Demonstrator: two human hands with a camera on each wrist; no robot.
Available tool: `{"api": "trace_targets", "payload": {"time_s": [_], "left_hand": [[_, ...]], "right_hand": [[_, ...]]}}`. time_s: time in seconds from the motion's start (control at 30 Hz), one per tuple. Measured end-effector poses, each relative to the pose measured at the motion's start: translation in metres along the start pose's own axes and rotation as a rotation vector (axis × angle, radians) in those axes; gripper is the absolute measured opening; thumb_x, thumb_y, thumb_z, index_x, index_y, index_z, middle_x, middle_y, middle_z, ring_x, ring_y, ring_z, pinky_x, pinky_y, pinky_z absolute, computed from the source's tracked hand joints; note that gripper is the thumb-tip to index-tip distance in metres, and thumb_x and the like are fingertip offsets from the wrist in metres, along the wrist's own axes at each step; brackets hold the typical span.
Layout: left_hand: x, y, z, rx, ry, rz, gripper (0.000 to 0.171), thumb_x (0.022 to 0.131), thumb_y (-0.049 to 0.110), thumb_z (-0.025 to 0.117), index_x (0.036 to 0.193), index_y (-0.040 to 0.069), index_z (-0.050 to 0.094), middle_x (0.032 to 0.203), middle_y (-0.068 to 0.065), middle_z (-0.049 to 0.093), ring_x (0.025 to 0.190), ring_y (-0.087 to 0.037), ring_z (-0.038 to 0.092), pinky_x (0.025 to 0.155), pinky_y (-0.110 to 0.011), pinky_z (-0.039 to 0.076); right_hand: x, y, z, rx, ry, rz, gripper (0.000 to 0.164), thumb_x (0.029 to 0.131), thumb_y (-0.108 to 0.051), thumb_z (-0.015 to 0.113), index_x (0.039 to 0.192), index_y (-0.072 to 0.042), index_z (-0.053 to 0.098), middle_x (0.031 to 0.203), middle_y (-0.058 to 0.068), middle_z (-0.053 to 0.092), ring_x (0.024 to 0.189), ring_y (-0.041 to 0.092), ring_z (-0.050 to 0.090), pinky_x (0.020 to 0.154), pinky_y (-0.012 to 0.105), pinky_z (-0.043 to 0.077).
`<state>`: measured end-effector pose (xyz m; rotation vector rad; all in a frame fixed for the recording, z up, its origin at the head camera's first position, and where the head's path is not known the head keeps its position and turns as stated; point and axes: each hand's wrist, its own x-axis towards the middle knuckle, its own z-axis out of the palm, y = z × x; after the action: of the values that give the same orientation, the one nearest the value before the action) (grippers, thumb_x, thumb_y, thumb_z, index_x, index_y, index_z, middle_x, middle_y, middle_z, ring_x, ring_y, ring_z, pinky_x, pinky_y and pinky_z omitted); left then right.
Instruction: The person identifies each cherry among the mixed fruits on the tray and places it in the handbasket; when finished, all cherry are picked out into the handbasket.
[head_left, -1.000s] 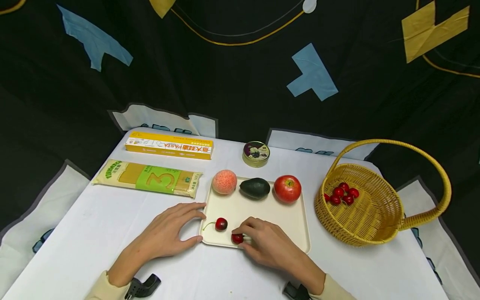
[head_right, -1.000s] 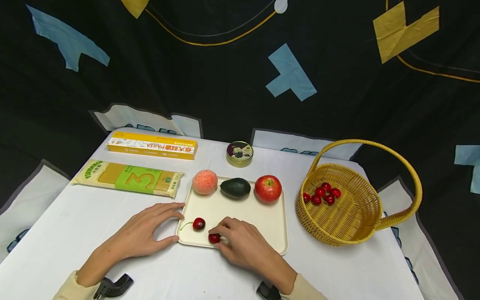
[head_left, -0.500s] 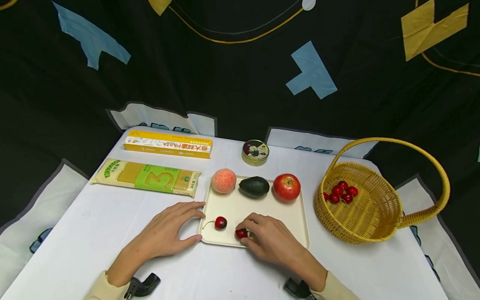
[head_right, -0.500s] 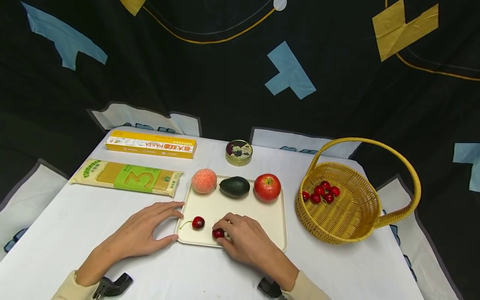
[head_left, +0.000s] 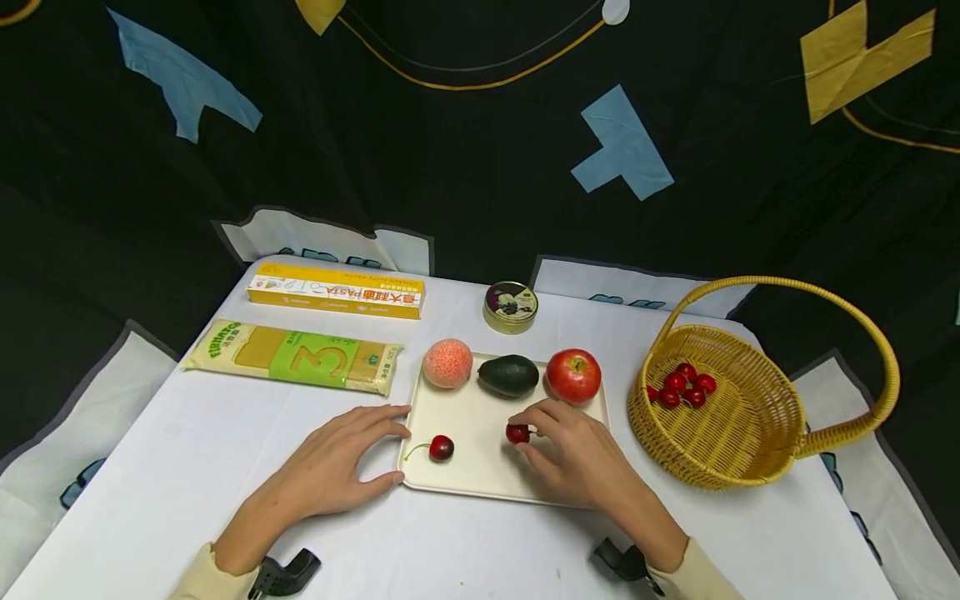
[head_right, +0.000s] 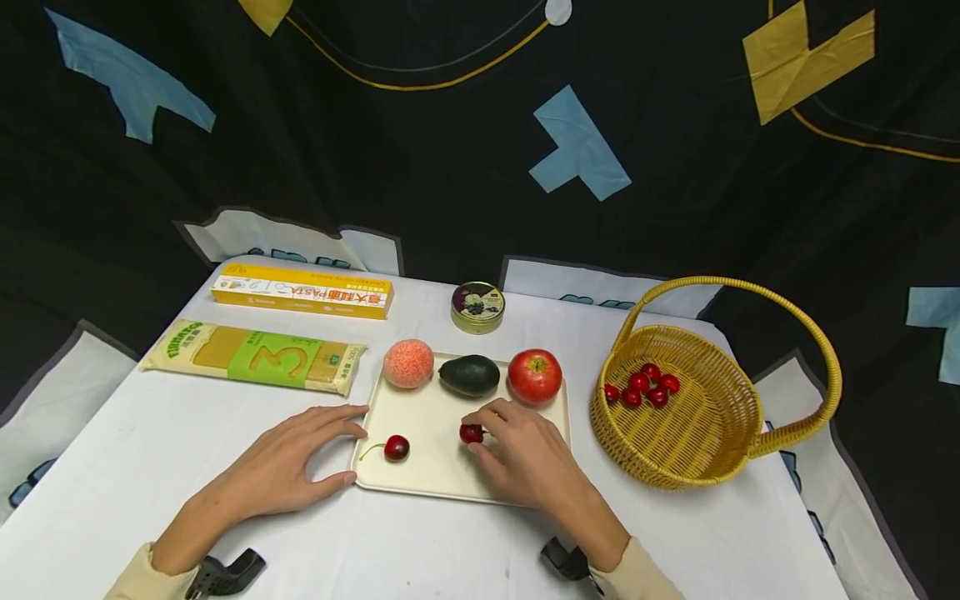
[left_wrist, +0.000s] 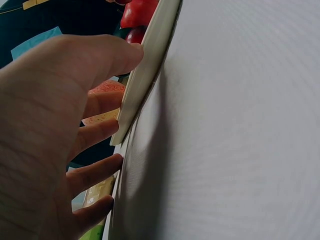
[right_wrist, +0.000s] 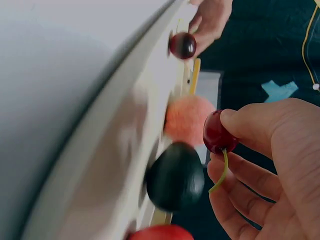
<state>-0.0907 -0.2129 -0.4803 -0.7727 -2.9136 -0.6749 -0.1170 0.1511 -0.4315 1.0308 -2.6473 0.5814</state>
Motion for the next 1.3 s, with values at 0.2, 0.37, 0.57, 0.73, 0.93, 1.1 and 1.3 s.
{"api": "trace_targets", "payload": {"time_s": [0.2,0.37,0.57,0.73,0.93,1.1,1.3], "left_hand": [[0.0,-0.001,0.001,0.003,0.01,0.01,0.048,0.089,0.048,0.085,0.13,0.028,0.072,0.161,0.004,0.055,0.147,-0.025,0.053,0.119,-0.055,0.046],[0.0,-0.002,0.002,0.007,0.02,0.022,0.048,0.089,0.048,0.085,0.13,0.027,0.072,0.16,0.004,0.055,0.146,-0.025,0.053,0.118,-0.054,0.046],[0.001,-0.003,0.002,0.005,0.022,0.026,0.048,0.089,0.048,0.086,0.13,0.027,0.072,0.16,0.005,0.055,0.146,-0.025,0.053,0.118,-0.054,0.047],[0.0,-0.002,0.001,0.001,0.023,0.023,0.047,0.089,0.048,0.086,0.129,0.027,0.072,0.16,0.005,0.056,0.146,-0.024,0.053,0.118,-0.054,0.047],[0.0,-0.002,0.002,0.005,0.015,0.023,0.047,0.089,0.048,0.085,0.129,0.027,0.072,0.16,0.005,0.056,0.146,-0.024,0.053,0.119,-0.053,0.046],[0.001,-0.001,0.001,0.004,0.017,0.021,0.046,0.089,0.048,0.085,0.128,0.027,0.072,0.159,0.005,0.056,0.147,-0.023,0.052,0.12,-0.054,0.045],[0.001,-0.001,0.001,0.002,0.017,0.014,0.046,0.089,0.048,0.086,0.127,0.027,0.072,0.159,0.005,0.056,0.147,-0.023,0.053,0.12,-0.054,0.045]], "right_hand": [[-0.007,0.015,-0.015,-0.03,0.031,0.049,0.036,0.086,-0.017,0.09,0.119,-0.023,0.077,0.117,-0.004,0.073,0.095,0.01,0.071,0.078,0.033,0.064],[-0.016,0.03,-0.03,-0.056,0.063,0.086,0.038,0.083,-0.015,0.093,0.118,-0.019,0.077,0.116,0.0,0.075,0.094,0.014,0.071,0.076,0.034,0.066],[-0.031,0.047,-0.046,-0.091,0.128,0.118,0.037,0.082,-0.015,0.095,0.115,-0.014,0.077,0.109,0.002,0.075,0.087,0.015,0.069,0.07,0.035,0.064],[-0.041,0.059,-0.059,-0.128,0.164,0.144,0.037,0.082,-0.01,0.093,0.115,-0.011,0.078,0.108,0.004,0.074,0.09,0.02,0.069,0.071,0.041,0.065],[-0.054,0.066,-0.072,-0.145,0.172,0.24,0.039,0.082,-0.008,0.094,0.118,-0.011,0.078,0.111,0.006,0.074,0.095,0.027,0.07,0.075,0.048,0.066],[-0.065,0.074,-0.083,-0.175,0.159,0.338,0.043,0.082,-0.009,0.093,0.122,-0.013,0.077,0.111,0.009,0.073,0.085,0.023,0.062,0.06,0.031,0.058],[-0.076,0.089,-0.09,-0.21,0.167,0.399,0.044,0.083,-0.008,0.09,0.124,-0.011,0.075,0.105,0.014,0.071,0.078,0.023,0.058,0.045,0.022,0.042]]}}
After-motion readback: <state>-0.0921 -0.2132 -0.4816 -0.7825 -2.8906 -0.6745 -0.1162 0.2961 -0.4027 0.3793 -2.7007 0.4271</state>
